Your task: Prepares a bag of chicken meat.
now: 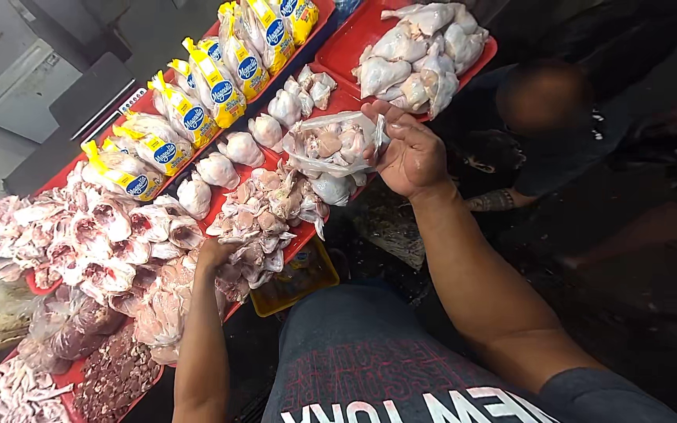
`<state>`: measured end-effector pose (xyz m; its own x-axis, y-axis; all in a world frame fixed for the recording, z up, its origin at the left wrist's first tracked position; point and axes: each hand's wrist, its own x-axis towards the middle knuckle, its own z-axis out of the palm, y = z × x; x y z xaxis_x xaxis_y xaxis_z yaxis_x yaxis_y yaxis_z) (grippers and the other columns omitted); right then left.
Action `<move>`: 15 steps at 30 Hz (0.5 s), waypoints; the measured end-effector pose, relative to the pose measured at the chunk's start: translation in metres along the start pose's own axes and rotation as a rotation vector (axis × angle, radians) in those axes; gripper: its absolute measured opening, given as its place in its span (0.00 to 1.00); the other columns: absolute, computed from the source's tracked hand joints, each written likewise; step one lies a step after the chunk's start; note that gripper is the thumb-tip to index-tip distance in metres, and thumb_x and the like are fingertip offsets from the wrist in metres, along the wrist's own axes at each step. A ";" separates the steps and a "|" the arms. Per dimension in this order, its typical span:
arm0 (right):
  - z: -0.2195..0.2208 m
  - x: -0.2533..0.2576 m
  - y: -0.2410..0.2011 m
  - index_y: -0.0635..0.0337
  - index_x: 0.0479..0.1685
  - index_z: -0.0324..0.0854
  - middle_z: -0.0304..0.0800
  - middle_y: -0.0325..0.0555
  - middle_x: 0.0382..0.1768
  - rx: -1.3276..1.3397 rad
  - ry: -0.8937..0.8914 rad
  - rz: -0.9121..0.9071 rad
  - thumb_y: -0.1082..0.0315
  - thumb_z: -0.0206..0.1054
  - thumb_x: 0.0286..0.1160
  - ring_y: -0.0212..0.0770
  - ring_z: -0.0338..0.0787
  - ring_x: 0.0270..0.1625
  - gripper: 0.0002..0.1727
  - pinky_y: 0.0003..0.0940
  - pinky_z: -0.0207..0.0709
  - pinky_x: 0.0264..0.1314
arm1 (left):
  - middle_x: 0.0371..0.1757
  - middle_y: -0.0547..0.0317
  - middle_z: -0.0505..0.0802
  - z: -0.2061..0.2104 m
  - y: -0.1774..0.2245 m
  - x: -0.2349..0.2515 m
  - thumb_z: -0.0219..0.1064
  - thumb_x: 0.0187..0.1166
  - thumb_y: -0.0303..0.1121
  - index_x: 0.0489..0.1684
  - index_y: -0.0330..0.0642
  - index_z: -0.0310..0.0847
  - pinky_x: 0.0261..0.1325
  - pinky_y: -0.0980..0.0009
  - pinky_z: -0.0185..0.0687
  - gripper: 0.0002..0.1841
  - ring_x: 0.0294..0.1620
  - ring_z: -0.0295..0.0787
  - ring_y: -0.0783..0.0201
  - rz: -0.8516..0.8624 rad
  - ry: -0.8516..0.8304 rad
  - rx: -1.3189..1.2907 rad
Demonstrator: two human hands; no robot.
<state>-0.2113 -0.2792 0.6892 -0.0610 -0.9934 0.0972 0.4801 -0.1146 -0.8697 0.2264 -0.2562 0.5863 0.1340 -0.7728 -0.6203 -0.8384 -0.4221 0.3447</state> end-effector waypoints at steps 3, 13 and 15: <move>-0.003 0.001 0.000 0.58 0.80 0.71 0.76 0.49 0.80 0.017 -0.002 0.011 0.69 0.33 0.89 0.37 0.91 0.42 0.28 0.33 0.88 0.41 | 0.37 0.52 0.94 0.002 -0.009 -0.001 0.75 0.69 0.39 0.43 0.38 0.90 0.47 0.51 0.87 0.14 0.38 0.91 0.59 0.039 0.045 -0.276; -0.017 -0.003 0.000 0.58 0.81 0.71 0.76 0.50 0.80 0.013 0.023 0.016 0.69 0.35 0.89 0.36 0.90 0.42 0.28 0.32 0.86 0.40 | 0.38 0.62 0.95 -0.076 -0.006 -0.045 0.87 0.56 0.52 0.51 0.48 0.90 0.39 0.70 0.88 0.27 0.34 0.90 0.70 0.701 -0.086 -1.057; -0.019 -0.003 0.000 0.59 0.83 0.69 0.73 0.51 0.83 0.009 0.022 0.012 0.69 0.35 0.88 0.36 0.89 0.40 0.29 0.31 0.85 0.37 | 0.43 0.68 0.95 -0.091 0.020 -0.054 0.84 0.58 0.55 0.49 0.55 0.91 0.48 0.74 0.88 0.23 0.42 0.91 0.74 0.947 -0.065 -1.033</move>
<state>-0.2275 -0.2762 0.6794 -0.0748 -0.9943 0.0759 0.4884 -0.1028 -0.8665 0.2501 -0.2658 0.6905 -0.3041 -0.9457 0.1147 0.1702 0.0645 0.9833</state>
